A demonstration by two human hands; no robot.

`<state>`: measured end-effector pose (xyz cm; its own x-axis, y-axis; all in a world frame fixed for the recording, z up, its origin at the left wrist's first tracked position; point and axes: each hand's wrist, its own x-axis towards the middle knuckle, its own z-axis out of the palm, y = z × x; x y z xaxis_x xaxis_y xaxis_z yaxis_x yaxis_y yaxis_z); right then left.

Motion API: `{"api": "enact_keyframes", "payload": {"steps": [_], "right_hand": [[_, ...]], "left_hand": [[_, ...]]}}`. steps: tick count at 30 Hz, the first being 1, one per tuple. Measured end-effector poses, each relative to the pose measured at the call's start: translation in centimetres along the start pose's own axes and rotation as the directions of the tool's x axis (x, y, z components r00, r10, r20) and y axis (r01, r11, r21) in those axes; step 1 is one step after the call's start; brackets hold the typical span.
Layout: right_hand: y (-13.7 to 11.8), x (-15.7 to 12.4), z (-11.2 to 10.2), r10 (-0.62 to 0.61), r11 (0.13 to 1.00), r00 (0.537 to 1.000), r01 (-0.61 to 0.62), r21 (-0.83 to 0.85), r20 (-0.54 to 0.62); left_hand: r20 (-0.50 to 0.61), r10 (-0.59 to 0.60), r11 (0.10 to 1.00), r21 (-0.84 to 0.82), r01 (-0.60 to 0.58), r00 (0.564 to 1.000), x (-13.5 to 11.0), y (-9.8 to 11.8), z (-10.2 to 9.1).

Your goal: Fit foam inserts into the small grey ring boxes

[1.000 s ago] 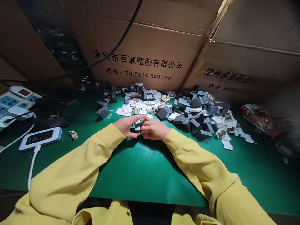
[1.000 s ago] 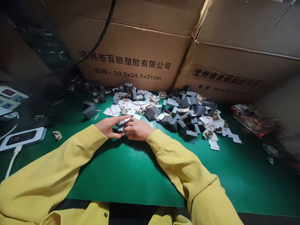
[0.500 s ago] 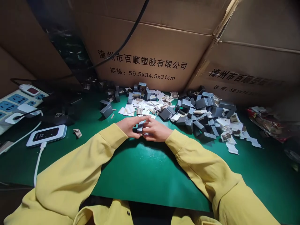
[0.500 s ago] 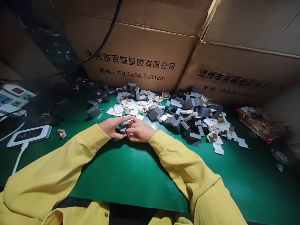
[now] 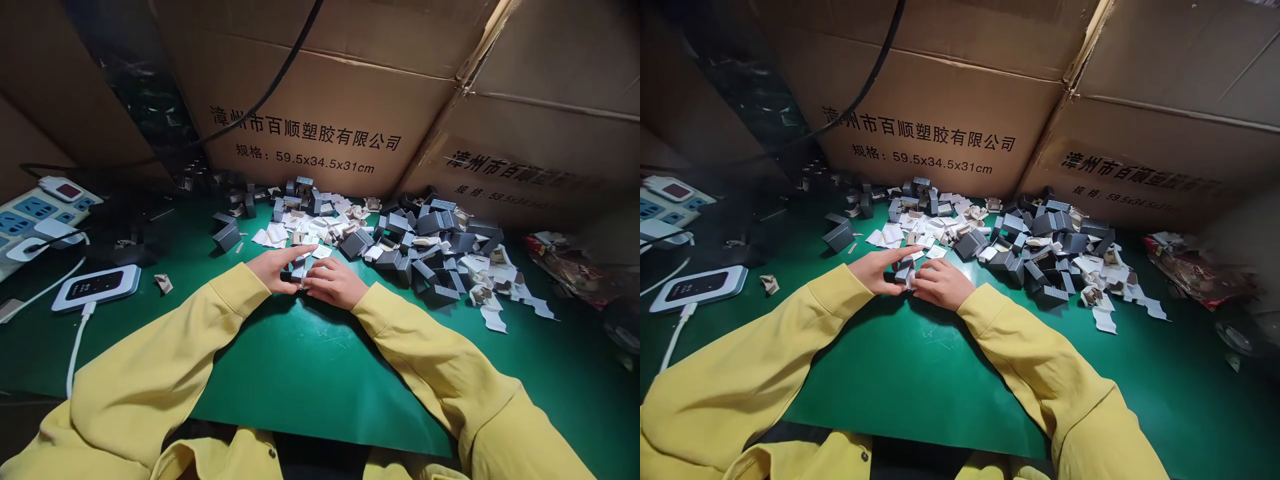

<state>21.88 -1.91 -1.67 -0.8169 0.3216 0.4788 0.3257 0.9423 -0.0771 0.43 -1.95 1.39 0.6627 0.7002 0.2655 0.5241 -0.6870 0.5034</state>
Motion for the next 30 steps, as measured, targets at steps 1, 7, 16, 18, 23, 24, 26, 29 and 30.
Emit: {"api": "enact_keyframes", "payload": {"steps": [1,7,16,18,23,24,26,29,30], "right_hand": [[0.0,0.0,0.0,0.004,1.0,1.0,-0.004,-0.004,0.002],[-0.1,-0.3,0.1,-0.014,0.998,0.998,0.017,0.062,-0.055],[-1.7,-1.2,-0.5,0.072,0.992,0.997,-0.071,0.101,-0.005],[-1.7,-1.5,-0.4,0.148,0.967,0.988,-0.135,0.216,-0.042],[-1.5,-1.5,-0.4,0.683,0.658,0.714,-0.51,0.554,-0.153],[-1.4,-1.3,-0.4,0.745,0.589,0.655,-0.562,0.58,-0.122],[-1.5,-1.1,-0.4,0.796,0.512,0.603,-0.63,0.584,-0.047],[-1.7,-0.8,-0.4,0.816,0.492,0.577,-0.672,0.554,-0.025],[-1.7,-0.8,-0.4,0.819,0.493,0.573,-0.671,0.553,-0.034]], "left_hand": [[-0.002,0.007,1.0,-0.004,-0.007,1.0,0.0,-0.1,0.0],[0.01,0.023,0.999,-0.033,-0.023,1.0,0.0,-0.3,0.2],[-0.018,0.051,0.998,-0.034,-0.052,0.999,-0.1,-0.1,0.4],[-0.02,0.076,0.997,-0.015,-0.076,0.997,-0.3,-0.1,0.5],[-0.113,0.163,0.986,-0.008,-0.165,0.98,-0.4,0.3,0.9],[-0.144,0.185,0.982,-0.004,-0.187,0.972,-0.3,0.5,1.2],[-0.201,0.247,0.968,0.019,-0.248,0.948,-0.1,0.8,2.0],[-0.252,0.36,0.933,0.101,-0.346,0.898,0.2,0.9,3.1],[-0.254,0.394,0.919,0.135,-0.371,0.883,0.2,0.9,3.4]]}}
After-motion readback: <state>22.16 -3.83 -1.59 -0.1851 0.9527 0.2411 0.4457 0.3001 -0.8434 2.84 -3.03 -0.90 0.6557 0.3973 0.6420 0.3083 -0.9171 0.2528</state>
